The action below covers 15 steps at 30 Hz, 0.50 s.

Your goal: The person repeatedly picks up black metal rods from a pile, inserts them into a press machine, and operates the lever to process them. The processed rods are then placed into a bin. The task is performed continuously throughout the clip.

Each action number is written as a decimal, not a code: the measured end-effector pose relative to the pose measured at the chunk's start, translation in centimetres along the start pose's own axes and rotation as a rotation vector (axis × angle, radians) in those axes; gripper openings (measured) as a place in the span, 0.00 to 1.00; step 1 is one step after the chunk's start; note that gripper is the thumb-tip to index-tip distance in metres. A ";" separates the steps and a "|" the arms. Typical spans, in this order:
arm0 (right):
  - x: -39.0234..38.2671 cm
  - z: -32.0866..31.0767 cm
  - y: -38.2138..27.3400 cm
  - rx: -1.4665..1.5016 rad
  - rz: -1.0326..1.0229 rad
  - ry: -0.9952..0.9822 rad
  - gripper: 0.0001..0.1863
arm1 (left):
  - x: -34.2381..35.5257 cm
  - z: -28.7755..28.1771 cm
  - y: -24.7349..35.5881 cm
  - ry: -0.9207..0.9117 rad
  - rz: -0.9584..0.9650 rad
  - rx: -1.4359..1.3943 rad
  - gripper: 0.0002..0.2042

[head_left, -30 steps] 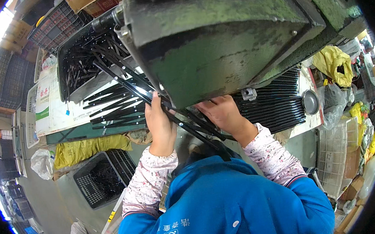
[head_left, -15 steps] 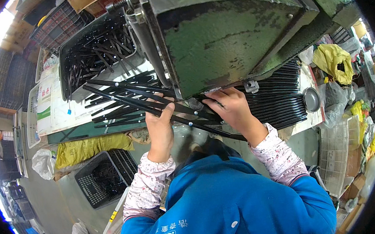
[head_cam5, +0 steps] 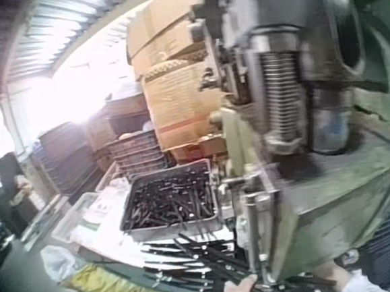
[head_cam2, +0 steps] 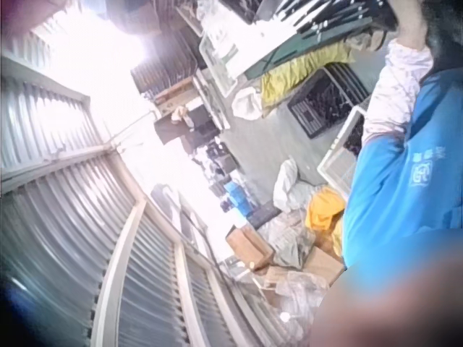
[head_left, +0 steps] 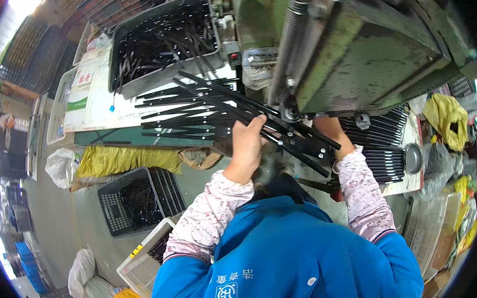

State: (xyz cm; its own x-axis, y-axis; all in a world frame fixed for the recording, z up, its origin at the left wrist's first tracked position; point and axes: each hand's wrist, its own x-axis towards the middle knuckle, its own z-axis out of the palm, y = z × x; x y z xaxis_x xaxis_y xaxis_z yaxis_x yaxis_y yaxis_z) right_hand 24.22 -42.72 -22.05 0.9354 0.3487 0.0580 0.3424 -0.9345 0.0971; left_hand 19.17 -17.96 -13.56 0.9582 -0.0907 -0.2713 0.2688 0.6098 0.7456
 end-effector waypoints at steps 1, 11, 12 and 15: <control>0.4 1.2 -1.0 -0.096 0.029 0.245 0.24 | -0.1 0.5 0.0 0.051 -0.009 -0.008 0.06; 0.3 5.6 -1.8 0.202 0.194 0.185 0.21 | -1.6 -2.5 0.7 0.163 0.023 0.081 0.08; 0.2 6.5 -0.9 0.203 0.191 0.291 0.21 | -1.6 -3.4 0.6 0.230 0.040 0.078 0.10; -0.8 6.7 -0.7 0.439 0.239 0.336 0.19 | 1.9 -12.9 -2.1 0.478 0.181 0.087 0.13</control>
State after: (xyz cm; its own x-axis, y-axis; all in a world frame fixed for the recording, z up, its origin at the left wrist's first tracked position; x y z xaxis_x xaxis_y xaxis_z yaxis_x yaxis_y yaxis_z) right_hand 23.84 -42.86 -28.84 0.9363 0.0620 0.3458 0.1978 -0.9066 -0.3729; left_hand 19.20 -9.28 -23.53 0.8440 0.3924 -0.3656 0.1290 0.5131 0.8486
